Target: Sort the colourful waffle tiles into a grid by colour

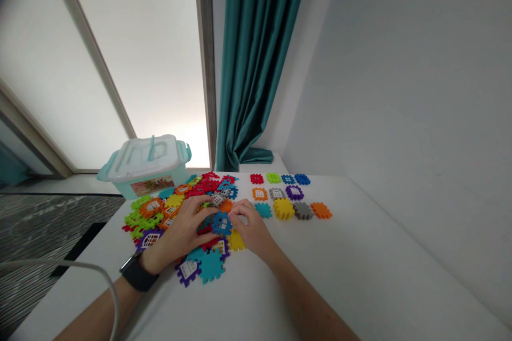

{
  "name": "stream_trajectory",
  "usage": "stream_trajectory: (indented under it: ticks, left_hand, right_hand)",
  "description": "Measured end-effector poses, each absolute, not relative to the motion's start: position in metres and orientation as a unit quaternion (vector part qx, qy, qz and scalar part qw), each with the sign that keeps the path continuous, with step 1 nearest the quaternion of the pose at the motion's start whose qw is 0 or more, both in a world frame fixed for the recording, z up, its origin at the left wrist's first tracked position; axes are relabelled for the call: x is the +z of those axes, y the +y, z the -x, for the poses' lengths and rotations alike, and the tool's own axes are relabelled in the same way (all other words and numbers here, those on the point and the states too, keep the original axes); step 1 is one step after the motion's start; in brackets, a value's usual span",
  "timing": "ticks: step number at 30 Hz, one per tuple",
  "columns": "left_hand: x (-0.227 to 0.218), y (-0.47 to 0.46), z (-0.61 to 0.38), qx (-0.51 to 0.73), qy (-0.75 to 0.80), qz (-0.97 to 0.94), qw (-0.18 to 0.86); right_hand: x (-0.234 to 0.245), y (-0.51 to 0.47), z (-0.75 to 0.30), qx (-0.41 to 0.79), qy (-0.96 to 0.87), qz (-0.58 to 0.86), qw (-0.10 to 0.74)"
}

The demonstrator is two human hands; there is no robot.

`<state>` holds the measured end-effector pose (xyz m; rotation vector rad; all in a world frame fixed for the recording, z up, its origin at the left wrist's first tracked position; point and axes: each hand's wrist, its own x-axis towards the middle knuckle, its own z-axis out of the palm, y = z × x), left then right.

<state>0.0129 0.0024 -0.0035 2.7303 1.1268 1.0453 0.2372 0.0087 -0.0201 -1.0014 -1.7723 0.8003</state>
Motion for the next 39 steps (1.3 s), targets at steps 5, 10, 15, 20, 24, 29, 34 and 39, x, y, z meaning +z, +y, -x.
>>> stream_trajectory:
  ticks: [5, 10, 15, 20, 24, 29, 34, 39]
  left_hand:
    - [-0.007, 0.006, -0.013, 0.391, 0.390, -0.834, 0.009]
    - [-0.012, 0.009, -0.012, 0.389, 0.400, -0.830, 0.011]
    - [-0.010, 0.006, -0.014, 0.352, 0.382, -0.855, 0.003]
    - [-0.007, 0.003, -0.015, 0.355, 0.375, -0.857, 0.011]
    - [-0.007, 0.004, -0.014, 0.342, 0.357, -0.869, 0.003]
    - [-0.007, 0.005, -0.011, 0.347, 0.362, -0.865, 0.004]
    - [-0.012, 0.011, -0.009, 0.388, 0.392, -0.834, 0.025]
    - [-0.015, 0.013, -0.008, 0.399, 0.389, -0.830, 0.038]
  right_hand:
    - [-0.022, 0.005, -0.231, 0.311, -0.731, 0.405, 0.453]
    - [-0.023, 0.005, -0.228, 0.297, -0.722, 0.418, 0.465]
    - [-0.020, 0.011, -0.234, 0.258, -0.695, 0.439, 0.508]
    - [-0.018, 0.009, -0.235, 0.259, -0.703, 0.442, 0.494]
    - [-0.016, 0.005, -0.232, 0.275, -0.721, 0.433, 0.465]
    - [-0.018, 0.004, -0.231, 0.248, -0.733, 0.424, 0.470]
    - [-0.019, 0.001, -0.233, 0.111, -0.790, 0.387, 0.462]
    - [-0.017, -0.001, -0.235, 0.042, -0.840, 0.334, 0.425]
